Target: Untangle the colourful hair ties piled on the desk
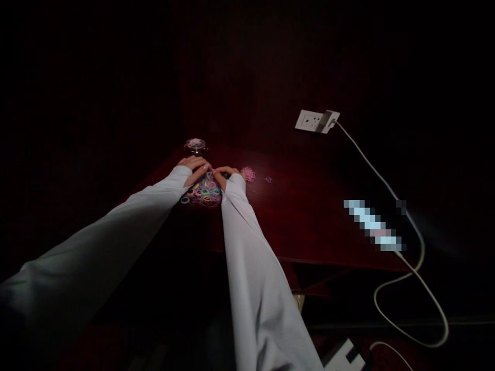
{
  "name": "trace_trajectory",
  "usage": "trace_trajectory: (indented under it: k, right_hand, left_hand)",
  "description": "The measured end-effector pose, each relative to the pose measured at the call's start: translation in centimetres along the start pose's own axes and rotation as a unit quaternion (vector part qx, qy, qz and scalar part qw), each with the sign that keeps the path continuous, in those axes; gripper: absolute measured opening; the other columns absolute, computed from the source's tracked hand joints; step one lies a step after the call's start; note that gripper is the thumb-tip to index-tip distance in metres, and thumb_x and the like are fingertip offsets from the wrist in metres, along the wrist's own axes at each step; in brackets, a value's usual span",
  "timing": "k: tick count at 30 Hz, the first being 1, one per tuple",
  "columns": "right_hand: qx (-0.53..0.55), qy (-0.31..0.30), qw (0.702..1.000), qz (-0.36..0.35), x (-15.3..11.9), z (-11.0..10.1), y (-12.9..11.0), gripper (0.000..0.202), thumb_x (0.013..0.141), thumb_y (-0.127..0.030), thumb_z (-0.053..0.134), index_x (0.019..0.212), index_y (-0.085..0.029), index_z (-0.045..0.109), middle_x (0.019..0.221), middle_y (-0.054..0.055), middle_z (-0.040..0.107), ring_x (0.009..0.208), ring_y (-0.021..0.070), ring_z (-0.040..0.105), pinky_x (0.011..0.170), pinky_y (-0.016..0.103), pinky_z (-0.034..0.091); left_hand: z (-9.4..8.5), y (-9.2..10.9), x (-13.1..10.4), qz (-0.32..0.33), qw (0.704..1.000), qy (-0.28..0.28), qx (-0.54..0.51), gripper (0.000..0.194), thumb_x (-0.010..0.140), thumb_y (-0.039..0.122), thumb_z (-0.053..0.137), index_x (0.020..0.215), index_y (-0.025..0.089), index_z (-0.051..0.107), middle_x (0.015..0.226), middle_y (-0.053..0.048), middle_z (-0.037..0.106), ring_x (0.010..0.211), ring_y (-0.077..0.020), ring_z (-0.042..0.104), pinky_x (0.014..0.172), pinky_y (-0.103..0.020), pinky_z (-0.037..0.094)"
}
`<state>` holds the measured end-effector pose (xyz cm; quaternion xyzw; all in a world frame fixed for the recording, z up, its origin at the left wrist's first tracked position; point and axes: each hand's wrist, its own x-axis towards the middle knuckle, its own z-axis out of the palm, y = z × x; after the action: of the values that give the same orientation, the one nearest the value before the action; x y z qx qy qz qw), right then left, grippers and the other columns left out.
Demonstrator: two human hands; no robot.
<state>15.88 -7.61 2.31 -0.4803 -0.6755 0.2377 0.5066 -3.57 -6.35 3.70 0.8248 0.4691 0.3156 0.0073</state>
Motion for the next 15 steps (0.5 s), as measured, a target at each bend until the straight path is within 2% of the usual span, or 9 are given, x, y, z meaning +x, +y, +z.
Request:
trace_trajectory:
  k: [3,8,11,15]
  right_hand:
    - [0.049,0.01,0.998,0.031,0.1,-0.1,0.0,0.033,0.088,-0.056,0.081,0.086,-0.023,0.081,0.087,0.003,0.078,0.096,0.023,0.07,0.09,0.034,0.057]
    - [0.079,0.024,0.996,0.046,0.1,-0.1,0.1,0.041,0.086,-0.064,0.08,0.086,-0.023,0.081,0.083,0.003,0.078,0.091,0.0219,0.071,0.085,0.033,0.059]
    - [0.098,0.031,0.993,0.062,0.3,-0.2,0.6,0.041,0.086,-0.063,0.079,0.087,-0.022,0.079,0.082,0.003,0.078,0.086,0.0204,0.072,0.082,0.031,0.058]
    - [0.119,0.04,0.989,0.083,0.1,-0.4,0.8,0.039,0.086,-0.06,0.079,0.087,-0.021,0.079,0.082,0.002,0.078,0.079,0.0183,0.071,0.075,0.028,0.057]
  left_hand:
    - [0.1,0.6,-0.4,0.036,0.999,0.0,-0.02,0.04,0.109,0.048,0.044,0.109,0.026,0.078,0.11,-0.006,0.078,0.107,-0.0269,0.065,0.096,-0.04,0.044]
    - [0.1,1.1,-0.8,0.055,0.998,0.004,-0.029,0.037,0.107,0.046,0.047,0.097,0.024,0.074,0.102,-0.006,0.078,0.103,-0.0268,0.064,0.094,-0.04,0.045]
    - [-0.1,1.1,-0.9,0.051,0.998,-0.003,-0.028,0.037,0.106,0.046,0.047,0.096,0.024,0.074,0.101,-0.006,0.079,0.103,-0.027,0.064,0.093,-0.041,0.045]
    - [-0.3,1.3,-1.1,0.034,0.999,0.008,-0.016,0.047,0.11,0.047,0.038,0.096,0.024,0.076,0.105,-0.006,0.079,0.105,-0.0266,0.064,0.095,-0.041,0.043]
